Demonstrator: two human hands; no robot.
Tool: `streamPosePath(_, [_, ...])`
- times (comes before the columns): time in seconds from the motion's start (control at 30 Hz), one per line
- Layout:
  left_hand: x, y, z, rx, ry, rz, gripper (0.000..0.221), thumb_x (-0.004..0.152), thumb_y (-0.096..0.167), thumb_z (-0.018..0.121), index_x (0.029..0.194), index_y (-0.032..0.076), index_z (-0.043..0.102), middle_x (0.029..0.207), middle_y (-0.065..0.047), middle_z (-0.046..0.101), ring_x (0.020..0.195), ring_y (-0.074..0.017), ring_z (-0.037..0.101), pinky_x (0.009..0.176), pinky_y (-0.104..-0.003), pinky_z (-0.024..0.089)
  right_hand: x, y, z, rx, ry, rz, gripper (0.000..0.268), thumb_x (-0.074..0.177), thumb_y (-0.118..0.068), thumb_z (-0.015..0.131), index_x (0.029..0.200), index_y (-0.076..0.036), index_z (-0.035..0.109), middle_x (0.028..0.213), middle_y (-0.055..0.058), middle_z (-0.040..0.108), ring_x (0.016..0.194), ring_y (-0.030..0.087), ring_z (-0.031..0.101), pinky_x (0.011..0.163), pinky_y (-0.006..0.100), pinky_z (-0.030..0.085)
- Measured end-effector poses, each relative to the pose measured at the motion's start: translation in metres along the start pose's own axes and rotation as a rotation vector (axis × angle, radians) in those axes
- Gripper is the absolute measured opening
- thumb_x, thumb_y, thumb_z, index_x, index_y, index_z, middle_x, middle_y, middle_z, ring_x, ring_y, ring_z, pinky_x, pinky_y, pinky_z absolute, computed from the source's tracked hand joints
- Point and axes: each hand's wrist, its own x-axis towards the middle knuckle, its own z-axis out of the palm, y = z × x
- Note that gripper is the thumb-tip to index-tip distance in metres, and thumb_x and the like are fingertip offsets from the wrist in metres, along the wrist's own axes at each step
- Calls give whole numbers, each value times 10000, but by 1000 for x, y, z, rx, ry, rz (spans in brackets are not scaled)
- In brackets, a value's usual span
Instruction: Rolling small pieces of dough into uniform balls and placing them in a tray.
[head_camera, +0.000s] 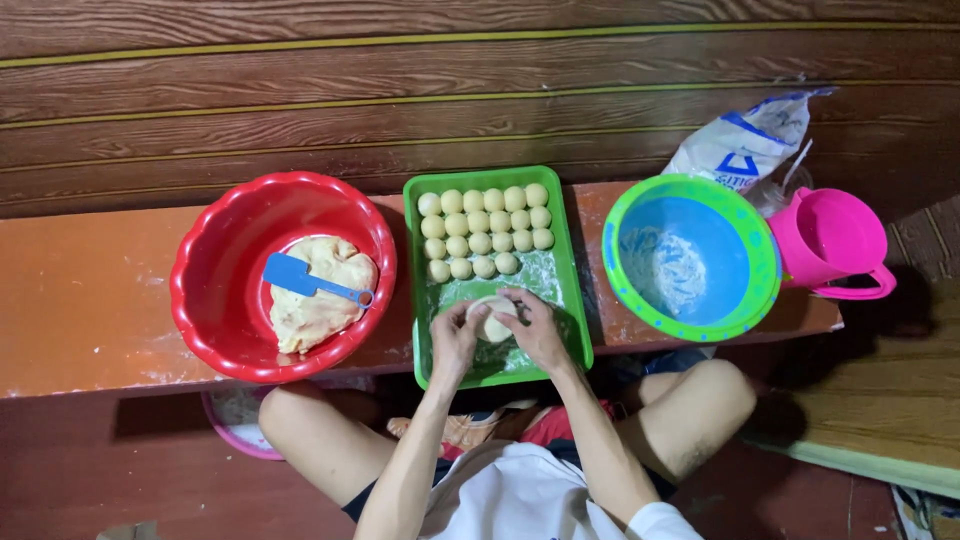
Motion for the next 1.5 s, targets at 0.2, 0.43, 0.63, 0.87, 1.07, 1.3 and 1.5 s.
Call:
streamPosePath(0.2, [-3, -4, 6, 48, -130, 19, 123, 903, 138, 763, 997, 68, 800, 752, -90, 701, 733, -142, 582, 684, -307, 537, -4, -10, -6, -58, 74, 27, 312, 900, -103, 776, 1208, -115, 723, 1019, 201, 739, 942, 291, 737, 810, 396, 603])
streamPosePath(0.43, [-5, -9, -7, -65, -101, 62, 173, 1006, 83, 610, 1045, 12, 762, 787, -41, 688, 740, -124, 566, 706, -238, 495, 1, 15, 7, 28, -21, 46, 404, 901, 35, 699, 1284, -91, 686, 977, 218, 691, 928, 266, 685, 862, 441, 587])
streamPosePath(0.63, [-11, -3, 3, -59, -107, -23, 271, 1041, 247, 619, 845, 89, 719, 647, 9, 580, 570, -56, 473, 539, -193, 369, -1, 12, -6, 152, 28, 47, 476, 838, -53, 835, 1289, -104, 690, 1008, 193, 687, 904, 185, 621, 861, 408, 599])
streamPosePath(0.87, [-13, -9, 2, -46, -172, -9, 107, 886, 123, 791, 967, 55, 774, 679, 8, 662, 577, -53, 554, 570, -190, 452, -7, -1, -7, 101, 128, -28, 326, 919, -2, 740, 1236, -67, 703, 1017, 211, 708, 952, 238, 698, 832, 366, 598])
streamPosePath(1.07, [-11, -12, -1, -114, -119, 31, 106, 930, 79, 715, 1000, 26, 775, 681, -5, 686, 595, -34, 569, 593, -156, 463, -6, -9, -5, 134, 66, -15, 372, 863, 2, 798, 1214, -86, 711, 962, 174, 737, 893, 191, 696, 808, 329, 619])
streamPosePath(1.3, [-12, -14, -6, -152, -87, 2, 171, 971, 165, 719, 1002, 4, 770, 744, -32, 724, 650, -53, 608, 644, -199, 510, -2, 2, -3, 159, 34, 41, 425, 845, -17, 823, 1237, -45, 662, 1003, 182, 726, 925, 183, 683, 841, 373, 614])
streamPosePath(1.5, [0, -40, -5, -133, -88, -8, 184, 900, 78, 770, 1071, 8, 770, 798, -75, 733, 704, -96, 630, 654, -239, 548, 0, 7, 2, 122, 21, -34, 318, 889, -12, 766, 1198, -40, 692, 998, 170, 712, 949, 232, 693, 846, 384, 599])
